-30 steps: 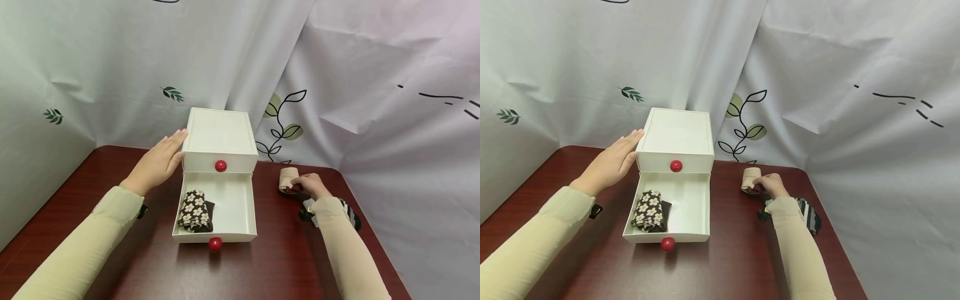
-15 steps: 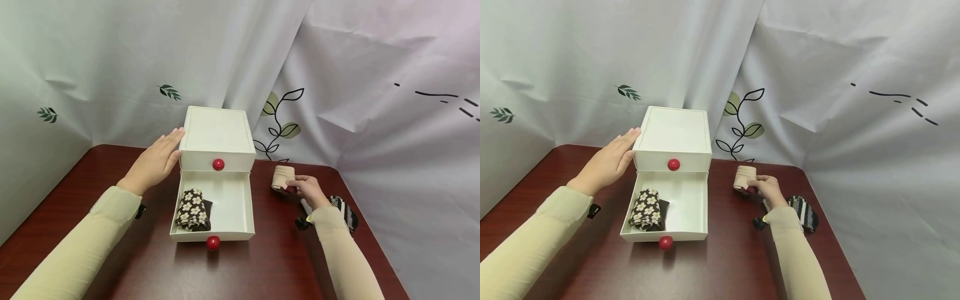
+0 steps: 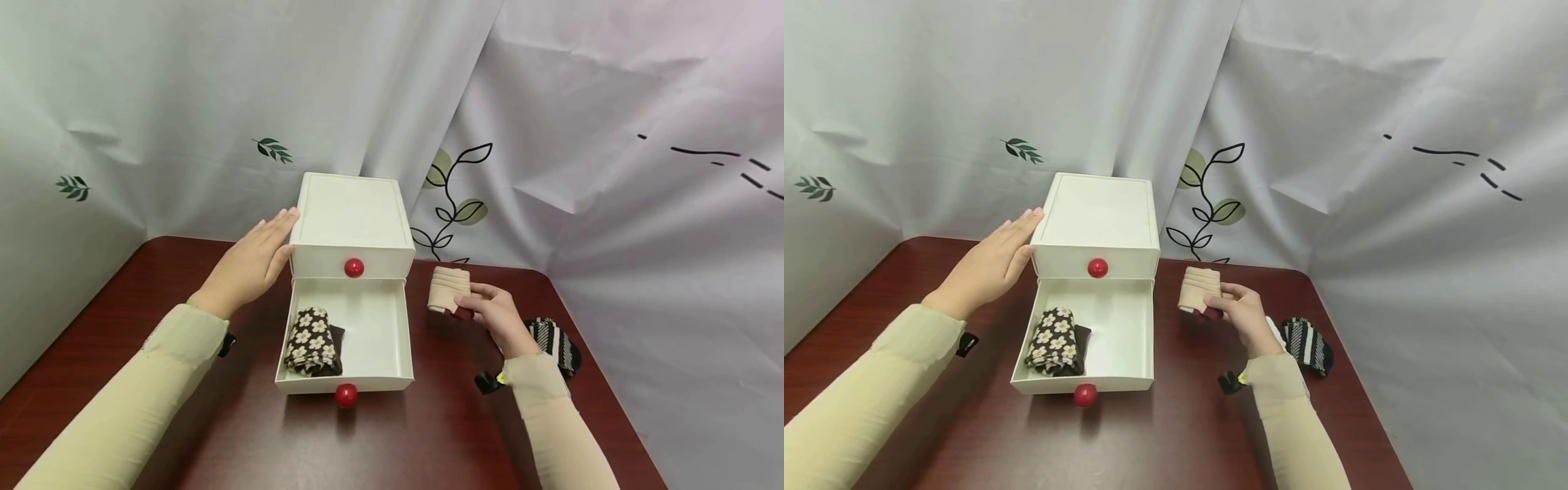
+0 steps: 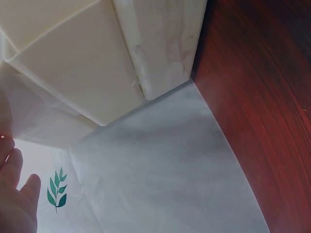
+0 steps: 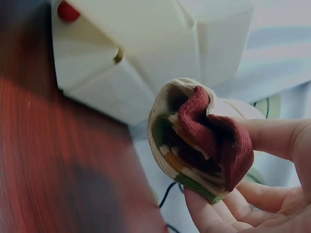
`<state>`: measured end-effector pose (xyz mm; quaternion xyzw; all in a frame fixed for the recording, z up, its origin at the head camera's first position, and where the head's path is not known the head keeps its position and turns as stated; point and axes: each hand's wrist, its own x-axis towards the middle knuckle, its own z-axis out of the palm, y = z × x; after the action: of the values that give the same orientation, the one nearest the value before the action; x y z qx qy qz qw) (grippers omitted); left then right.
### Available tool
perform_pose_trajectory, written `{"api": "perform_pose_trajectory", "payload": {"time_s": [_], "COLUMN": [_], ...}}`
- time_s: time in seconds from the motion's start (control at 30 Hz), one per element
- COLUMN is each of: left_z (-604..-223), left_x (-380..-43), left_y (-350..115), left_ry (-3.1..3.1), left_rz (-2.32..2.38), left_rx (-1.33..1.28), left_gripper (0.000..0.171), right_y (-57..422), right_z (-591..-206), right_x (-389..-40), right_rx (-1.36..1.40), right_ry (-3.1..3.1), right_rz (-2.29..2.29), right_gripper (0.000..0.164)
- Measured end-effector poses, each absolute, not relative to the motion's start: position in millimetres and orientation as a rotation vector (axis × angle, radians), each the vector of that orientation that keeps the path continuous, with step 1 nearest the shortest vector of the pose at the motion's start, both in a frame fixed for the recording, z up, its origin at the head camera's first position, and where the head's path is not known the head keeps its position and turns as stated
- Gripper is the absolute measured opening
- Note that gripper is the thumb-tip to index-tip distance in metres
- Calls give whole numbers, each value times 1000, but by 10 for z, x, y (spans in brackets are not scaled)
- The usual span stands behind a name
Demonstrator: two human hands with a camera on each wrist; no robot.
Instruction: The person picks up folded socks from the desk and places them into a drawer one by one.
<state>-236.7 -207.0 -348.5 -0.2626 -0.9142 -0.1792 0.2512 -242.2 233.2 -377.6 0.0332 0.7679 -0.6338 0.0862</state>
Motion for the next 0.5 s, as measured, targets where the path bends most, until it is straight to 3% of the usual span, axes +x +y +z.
{"api": "perform_pose_trajectory", "payload": {"time_s": [0.5], "left_z": [-3477], "left_x": [-2348], "left_y": [-2084], "left_ry": [-2498], "left_rz": [-489], "left_rx": [-720], "left_gripper": [56], "right_y": [2114], "right_z": [-3489], "right_x": [-2061], "right_rx": [-92], "right_ry": [2153], "right_rz": [-2040], "right_gripper": [56]}}
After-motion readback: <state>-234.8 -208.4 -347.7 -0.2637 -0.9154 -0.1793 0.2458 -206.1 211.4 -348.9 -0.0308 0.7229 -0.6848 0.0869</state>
